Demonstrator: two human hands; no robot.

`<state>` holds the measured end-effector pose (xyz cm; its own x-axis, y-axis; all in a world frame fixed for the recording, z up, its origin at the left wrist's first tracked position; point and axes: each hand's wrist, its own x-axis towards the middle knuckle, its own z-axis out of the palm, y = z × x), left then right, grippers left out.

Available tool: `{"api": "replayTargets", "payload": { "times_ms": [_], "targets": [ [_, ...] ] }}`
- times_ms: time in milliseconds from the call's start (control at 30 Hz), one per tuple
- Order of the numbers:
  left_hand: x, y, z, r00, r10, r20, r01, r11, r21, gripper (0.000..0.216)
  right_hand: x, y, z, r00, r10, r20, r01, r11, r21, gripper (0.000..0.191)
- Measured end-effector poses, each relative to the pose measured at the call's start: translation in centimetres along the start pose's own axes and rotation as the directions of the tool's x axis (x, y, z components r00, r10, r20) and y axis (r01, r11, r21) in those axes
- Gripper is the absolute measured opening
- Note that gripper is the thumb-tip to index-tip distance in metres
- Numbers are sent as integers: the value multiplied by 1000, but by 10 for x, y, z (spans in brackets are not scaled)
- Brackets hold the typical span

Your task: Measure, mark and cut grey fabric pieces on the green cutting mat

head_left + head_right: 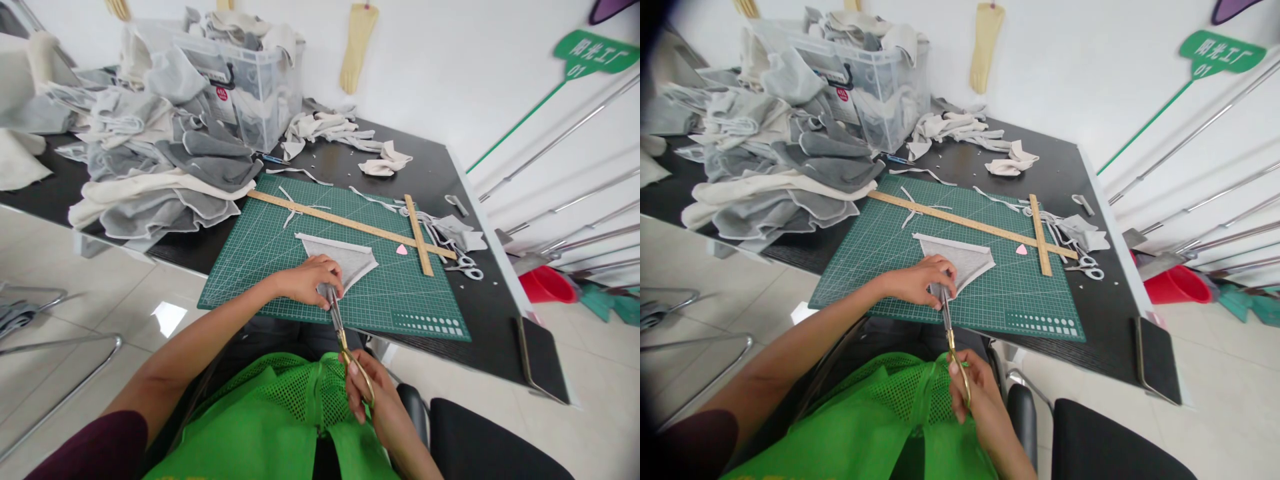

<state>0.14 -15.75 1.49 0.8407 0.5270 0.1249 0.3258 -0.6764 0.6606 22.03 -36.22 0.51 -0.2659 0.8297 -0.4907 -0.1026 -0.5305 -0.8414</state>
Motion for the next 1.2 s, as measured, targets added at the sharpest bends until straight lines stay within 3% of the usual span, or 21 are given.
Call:
{"api": "replayTargets", "payload": {
  "times_ms": [400, 733, 867, 967, 1100, 1200],
  "targets": [
    [3, 0, -1, 1000, -21, 16, 21, 1000, -14, 30, 15, -12, -1, 1000, 6, -3, -5, 1000, 17, 44],
    [2, -3, 1, 1000, 2, -5, -1, 1000, 10, 30, 15, -10, 0, 999, -7, -33, 8, 999, 41, 34],
    [-11, 4, 5, 991, 43, -123, -36, 998, 59, 63, 14, -5, -1, 999, -8, -39, 10, 1000, 28, 34],
    [-30, 18, 12, 966, 65, -252, -18, 983, 184, 75, 14, -2, -3, 999, -6, -44, 7, 1000, 23, 33],
    [-51, 37, 29, 917, 16, -398, 133, 929, 345, 47, 14, -2, -2, 1000, 0, -16, 0, 1000, 21, 33],
    [-56, 48, 49, 898, 6, -441, 186, 901, 391, 39, 14, -2, -1, 1000, 14, -11, -14, 999, 32, 34]
  ]
}}
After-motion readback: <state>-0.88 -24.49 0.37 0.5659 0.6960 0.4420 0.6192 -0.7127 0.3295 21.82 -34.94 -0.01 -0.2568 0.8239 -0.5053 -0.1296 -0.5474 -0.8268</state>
